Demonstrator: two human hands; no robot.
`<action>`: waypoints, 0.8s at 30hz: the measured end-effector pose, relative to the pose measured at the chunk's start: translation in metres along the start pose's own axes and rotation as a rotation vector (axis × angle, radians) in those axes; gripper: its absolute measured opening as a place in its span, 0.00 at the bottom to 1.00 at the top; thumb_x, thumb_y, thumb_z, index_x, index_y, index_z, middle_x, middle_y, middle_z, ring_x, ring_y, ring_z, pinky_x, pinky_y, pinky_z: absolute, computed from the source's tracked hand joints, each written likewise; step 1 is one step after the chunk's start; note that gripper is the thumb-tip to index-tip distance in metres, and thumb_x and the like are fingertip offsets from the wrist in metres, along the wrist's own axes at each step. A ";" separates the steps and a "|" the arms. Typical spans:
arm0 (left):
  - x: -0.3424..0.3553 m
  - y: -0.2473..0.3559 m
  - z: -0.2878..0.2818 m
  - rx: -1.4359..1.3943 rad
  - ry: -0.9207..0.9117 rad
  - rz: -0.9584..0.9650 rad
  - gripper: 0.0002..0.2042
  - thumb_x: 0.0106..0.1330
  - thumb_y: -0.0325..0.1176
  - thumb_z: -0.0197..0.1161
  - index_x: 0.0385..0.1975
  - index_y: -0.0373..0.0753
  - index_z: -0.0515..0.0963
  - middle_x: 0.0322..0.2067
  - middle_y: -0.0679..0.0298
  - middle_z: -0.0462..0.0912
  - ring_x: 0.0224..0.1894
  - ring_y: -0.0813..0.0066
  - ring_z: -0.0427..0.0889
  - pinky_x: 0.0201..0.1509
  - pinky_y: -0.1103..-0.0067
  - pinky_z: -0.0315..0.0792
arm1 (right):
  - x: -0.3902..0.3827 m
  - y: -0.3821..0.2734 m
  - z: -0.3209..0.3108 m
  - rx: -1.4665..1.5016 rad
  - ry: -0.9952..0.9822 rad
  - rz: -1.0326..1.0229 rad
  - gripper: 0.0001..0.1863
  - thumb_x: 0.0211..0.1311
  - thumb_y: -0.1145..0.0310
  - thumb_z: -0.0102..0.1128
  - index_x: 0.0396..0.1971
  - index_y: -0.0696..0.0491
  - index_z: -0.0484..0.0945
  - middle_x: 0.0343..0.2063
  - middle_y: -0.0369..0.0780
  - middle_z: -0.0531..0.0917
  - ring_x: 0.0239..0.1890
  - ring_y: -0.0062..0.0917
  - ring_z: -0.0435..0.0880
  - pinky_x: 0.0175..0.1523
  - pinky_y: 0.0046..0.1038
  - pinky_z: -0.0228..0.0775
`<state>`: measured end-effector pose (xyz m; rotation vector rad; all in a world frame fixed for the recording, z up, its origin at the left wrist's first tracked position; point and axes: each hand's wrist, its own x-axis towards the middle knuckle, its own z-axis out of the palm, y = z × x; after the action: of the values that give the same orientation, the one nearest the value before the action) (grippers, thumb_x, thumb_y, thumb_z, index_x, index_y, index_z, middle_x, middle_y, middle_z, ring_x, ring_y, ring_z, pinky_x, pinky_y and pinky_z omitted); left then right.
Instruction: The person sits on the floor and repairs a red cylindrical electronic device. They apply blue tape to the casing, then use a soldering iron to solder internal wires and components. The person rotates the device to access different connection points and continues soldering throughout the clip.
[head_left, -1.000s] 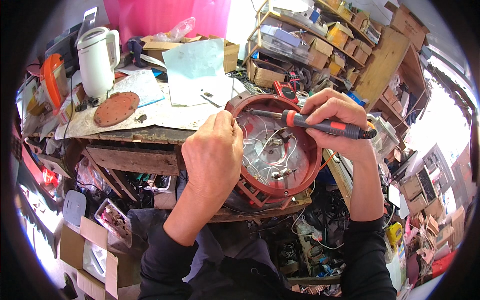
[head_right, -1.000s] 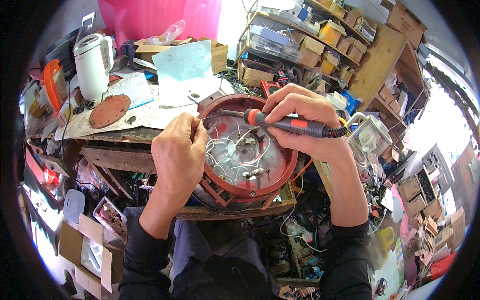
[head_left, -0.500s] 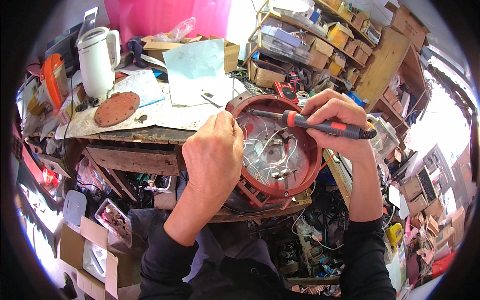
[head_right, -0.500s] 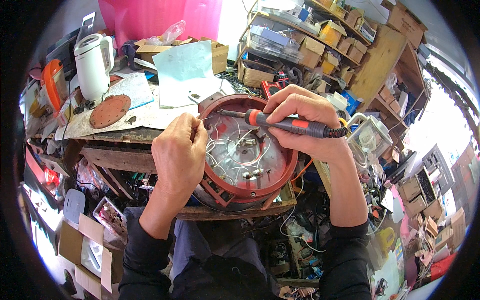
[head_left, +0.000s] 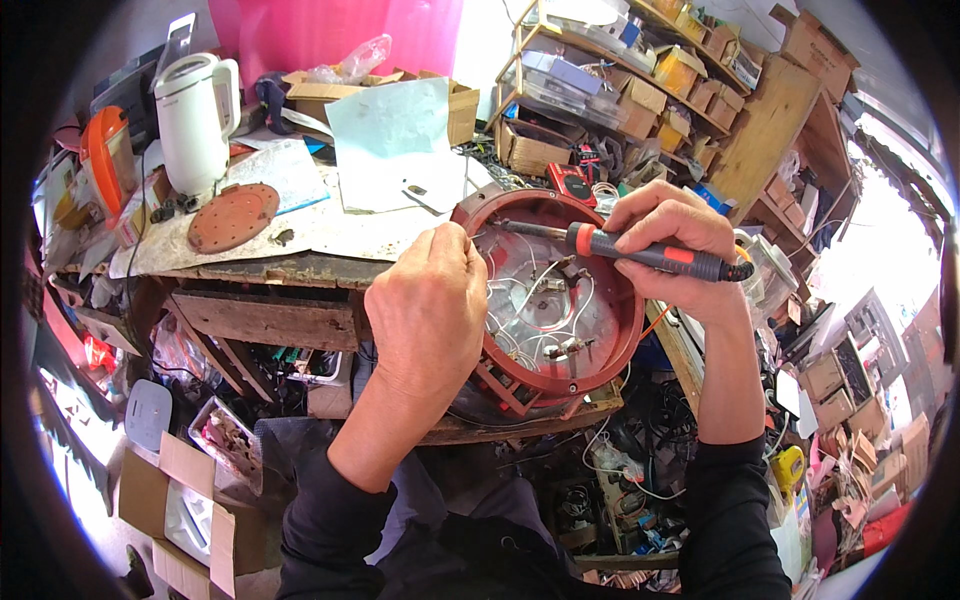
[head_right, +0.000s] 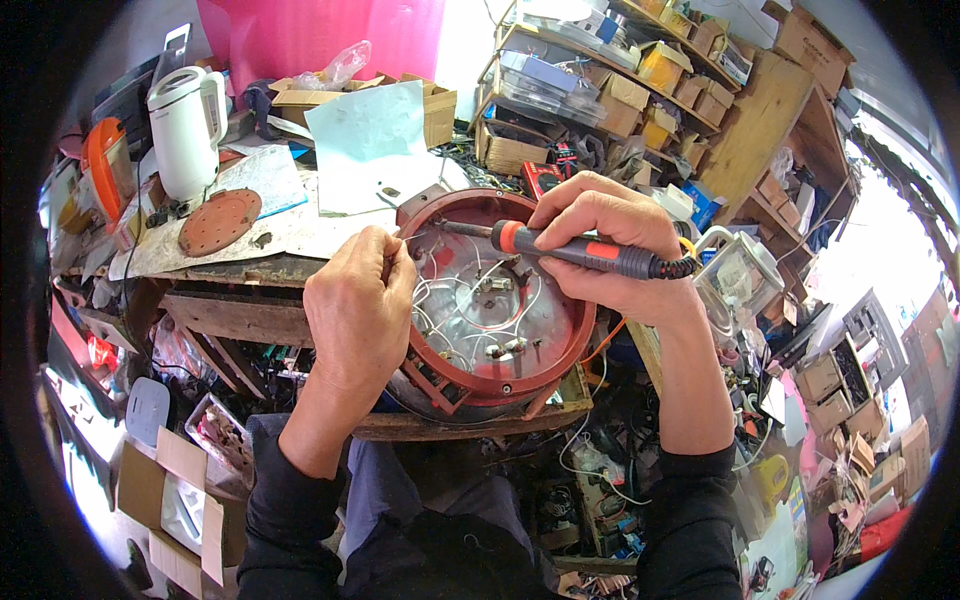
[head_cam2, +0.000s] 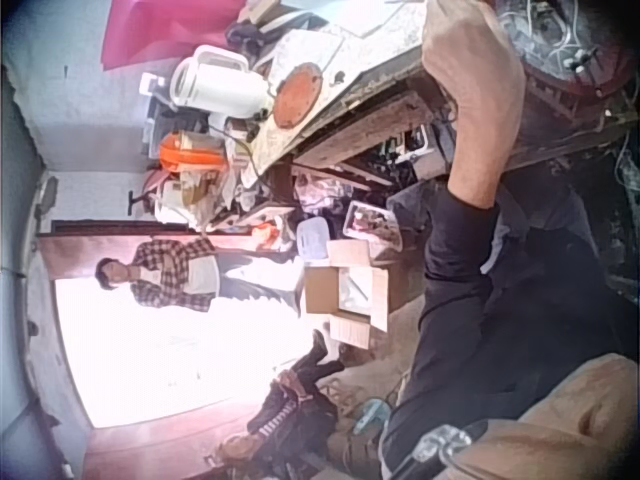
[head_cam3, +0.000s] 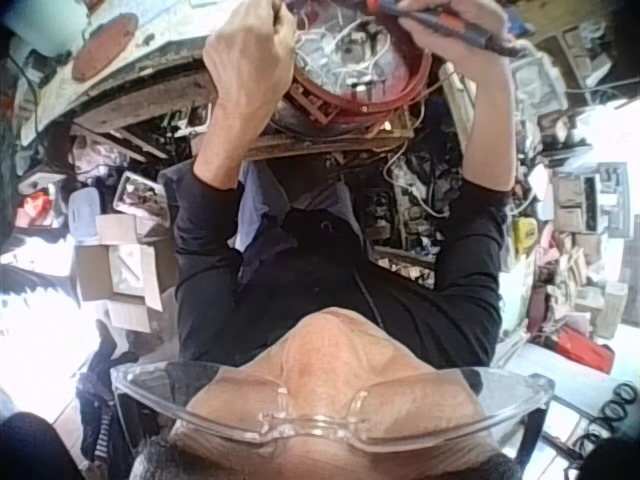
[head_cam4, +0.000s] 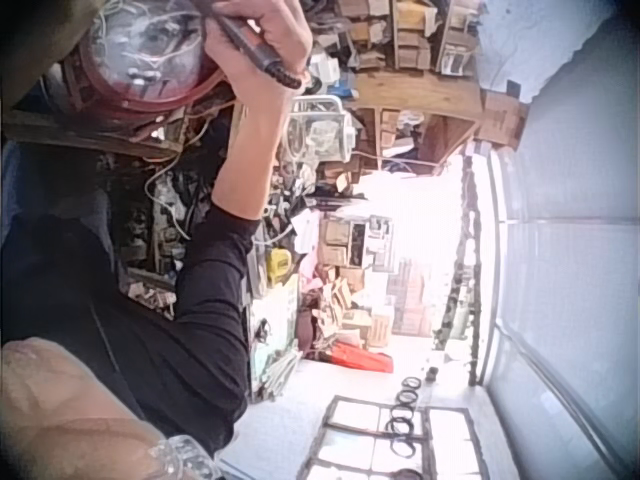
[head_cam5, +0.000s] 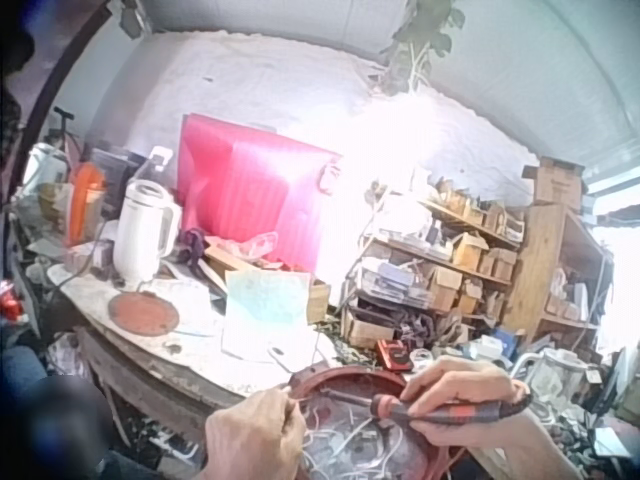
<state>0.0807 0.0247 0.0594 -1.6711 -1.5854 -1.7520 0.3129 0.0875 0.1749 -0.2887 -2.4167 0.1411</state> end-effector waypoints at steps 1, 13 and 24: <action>0.000 0.000 0.000 0.003 -0.001 -0.002 0.06 0.61 0.23 0.67 0.29 0.33 0.74 0.27 0.52 0.81 0.29 0.51 0.82 0.32 0.64 0.74 | 0.000 0.000 0.000 0.004 -0.001 -0.001 0.10 0.48 0.80 0.74 0.31 0.53 0.84 0.39 0.40 0.86 0.41 0.27 0.85 0.46 0.28 0.78; -0.001 -0.001 0.000 0.033 -0.012 -0.003 0.06 0.62 0.25 0.67 0.30 0.36 0.75 0.28 0.54 0.82 0.30 0.51 0.83 0.33 0.64 0.75 | 0.000 0.000 0.002 0.036 0.031 -0.008 0.10 0.48 0.81 0.73 0.31 0.54 0.84 0.39 0.40 0.85 0.40 0.25 0.85 0.46 0.27 0.77; -0.001 -0.001 -0.001 0.044 -0.034 0.001 0.06 0.64 0.29 0.67 0.32 0.39 0.75 0.29 0.57 0.83 0.30 0.54 0.84 0.33 0.65 0.76 | -0.001 0.000 0.001 0.028 0.029 -0.017 0.11 0.47 0.81 0.73 0.31 0.54 0.84 0.39 0.40 0.86 0.40 0.26 0.85 0.45 0.27 0.78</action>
<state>0.0795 0.0241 0.0579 -1.6897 -1.6256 -1.6844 0.3131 0.0875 0.1738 -0.2552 -2.3861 0.1614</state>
